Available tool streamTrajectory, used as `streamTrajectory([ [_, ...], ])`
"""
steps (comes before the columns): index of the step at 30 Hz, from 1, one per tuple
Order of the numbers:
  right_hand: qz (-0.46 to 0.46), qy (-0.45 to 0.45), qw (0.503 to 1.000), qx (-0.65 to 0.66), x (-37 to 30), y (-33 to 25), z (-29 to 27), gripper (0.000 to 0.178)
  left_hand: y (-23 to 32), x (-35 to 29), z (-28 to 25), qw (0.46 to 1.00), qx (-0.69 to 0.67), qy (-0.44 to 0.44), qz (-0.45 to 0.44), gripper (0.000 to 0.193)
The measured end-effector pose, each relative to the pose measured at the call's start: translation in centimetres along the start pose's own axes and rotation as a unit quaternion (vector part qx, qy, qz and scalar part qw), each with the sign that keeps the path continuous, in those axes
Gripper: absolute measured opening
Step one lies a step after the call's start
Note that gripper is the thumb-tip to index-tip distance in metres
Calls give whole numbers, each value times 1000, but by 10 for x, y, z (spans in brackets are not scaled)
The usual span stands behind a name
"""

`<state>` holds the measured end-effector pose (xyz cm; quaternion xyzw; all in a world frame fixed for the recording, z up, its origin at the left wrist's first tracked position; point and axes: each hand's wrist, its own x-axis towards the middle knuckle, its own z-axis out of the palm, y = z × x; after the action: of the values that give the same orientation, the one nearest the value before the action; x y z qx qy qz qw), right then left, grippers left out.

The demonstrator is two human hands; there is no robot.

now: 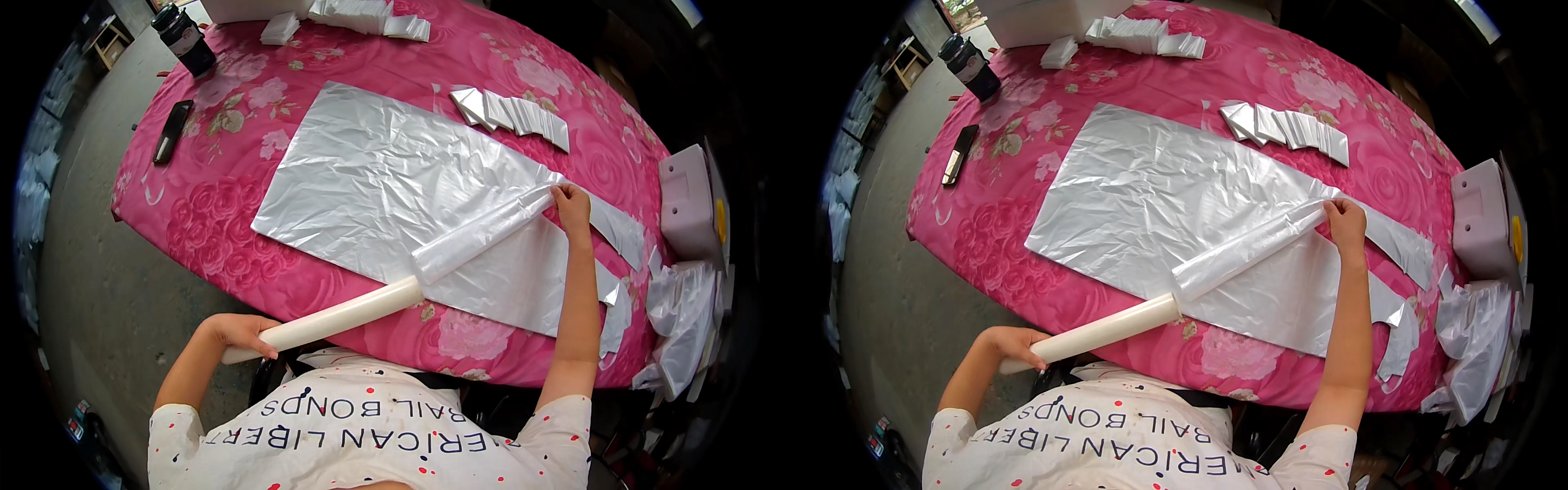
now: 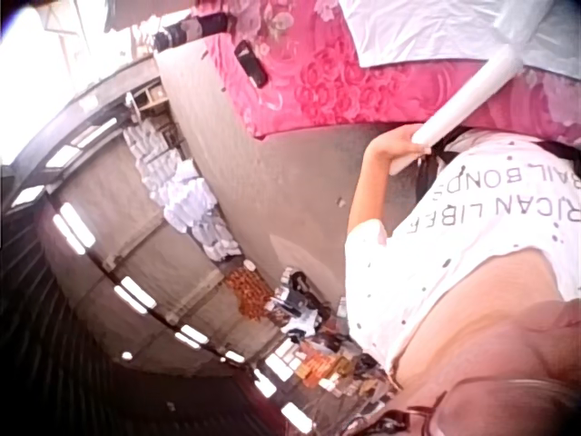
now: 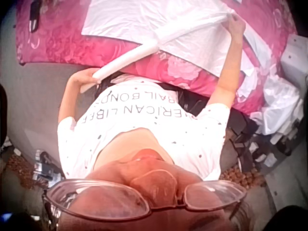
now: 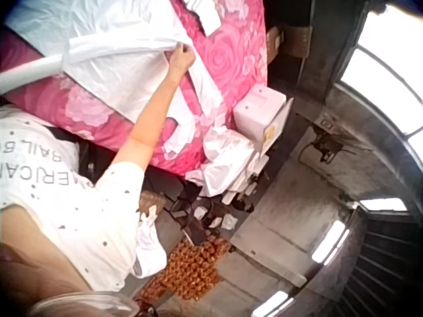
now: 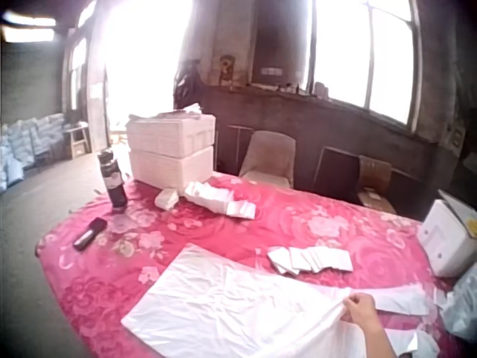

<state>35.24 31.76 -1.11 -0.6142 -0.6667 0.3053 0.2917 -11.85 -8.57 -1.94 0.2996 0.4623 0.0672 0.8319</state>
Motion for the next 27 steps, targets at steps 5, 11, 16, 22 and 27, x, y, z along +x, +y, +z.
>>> streamTrajectory([
  [5,1,-49,994,93,-4,-27,17,17,127,24,5,919,383,54,81,43],
  [11,-11,-119,988,100,-6,-53,52,15,214,89,25,729,593,231,252,39],
  [16,-1,-156,983,94,-3,-59,62,14,212,142,27,563,631,209,491,41],
  [22,10,-207,974,97,10,-49,63,15,166,161,39,537,684,71,489,75],
  [27,89,-69,989,99,8,-56,59,36,154,163,48,571,685,80,446,89],
])
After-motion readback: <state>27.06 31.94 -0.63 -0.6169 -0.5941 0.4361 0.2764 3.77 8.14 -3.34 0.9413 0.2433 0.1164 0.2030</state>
